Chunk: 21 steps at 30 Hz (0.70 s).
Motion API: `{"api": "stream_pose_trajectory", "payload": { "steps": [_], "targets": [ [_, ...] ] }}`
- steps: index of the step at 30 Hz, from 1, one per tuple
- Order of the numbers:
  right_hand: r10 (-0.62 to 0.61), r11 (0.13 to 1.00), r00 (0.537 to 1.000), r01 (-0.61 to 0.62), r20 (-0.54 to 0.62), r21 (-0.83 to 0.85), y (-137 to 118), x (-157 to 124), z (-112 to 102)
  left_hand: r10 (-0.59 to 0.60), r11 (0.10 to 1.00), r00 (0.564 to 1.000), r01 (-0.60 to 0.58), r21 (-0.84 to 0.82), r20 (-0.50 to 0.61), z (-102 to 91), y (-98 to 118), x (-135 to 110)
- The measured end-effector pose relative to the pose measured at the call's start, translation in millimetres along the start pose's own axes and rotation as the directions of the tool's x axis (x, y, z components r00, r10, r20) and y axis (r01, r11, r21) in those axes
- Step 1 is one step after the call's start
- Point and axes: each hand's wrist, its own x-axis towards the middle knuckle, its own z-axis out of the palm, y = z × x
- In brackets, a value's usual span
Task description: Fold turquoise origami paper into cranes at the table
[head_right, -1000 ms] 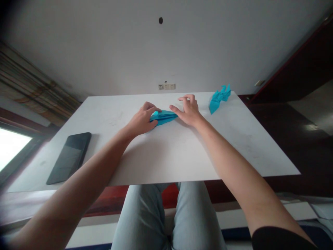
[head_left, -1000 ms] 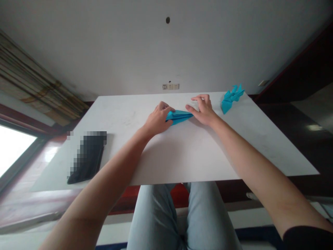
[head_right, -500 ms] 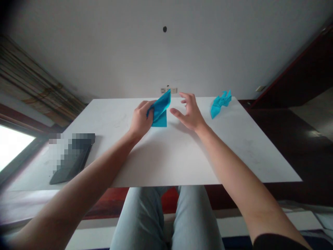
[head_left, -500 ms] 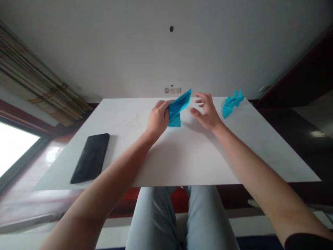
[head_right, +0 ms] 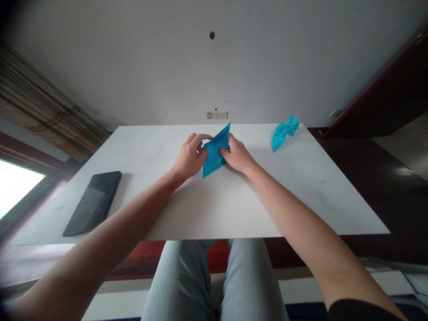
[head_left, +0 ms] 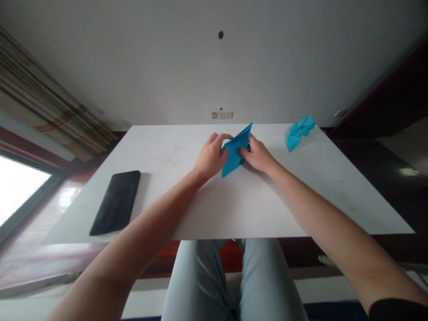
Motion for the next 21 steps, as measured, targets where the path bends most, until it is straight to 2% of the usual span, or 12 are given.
{"api": "stream_pose_trajectory", "payload": {
  "steps": [2,7,12,16,19,21],
  "targets": [
    [0.015,0.999,1.000,-0.015,-0.003,-0.033,-2.8,-2.2,-1.6,-0.007,1.000,1.000,0.007,-0.001,-0.023,-2.5,3.3,0.7],
    [0.039,0.992,0.998,-0.044,-0.045,-0.117,-2.3,-0.4,-5.1,0.040,0.999,0.999,-0.040,-0.029,0.002,-2.7,5.8,1.0],
    [-0.054,0.984,0.998,0.045,-0.045,-0.171,-5.1,0.4,-11.0,-0.081,0.996,0.996,0.082,0.021,-0.044,-2.6,-4.4,2.1],
    [-0.064,0.973,0.998,0.058,-0.016,-0.222,-12.7,-2.3,-13.4,-0.124,0.987,0.989,0.131,0.094,-0.085,-6.1,-12.6,2.1],
    [-0.066,0.972,0.998,0.066,0.004,-0.227,-16.9,-4.5,-13.3,-0.094,0.988,0.988,0.108,0.108,-0.121,-9.3,-14.1,2.4],
    [-0.081,0.975,0.996,0.086,0.032,-0.205,-18.3,-5.4,-12.0,-0.042,0.995,0.993,0.052,0.082,-0.114,-11.3,-13.2,3.2]
  ]
}}
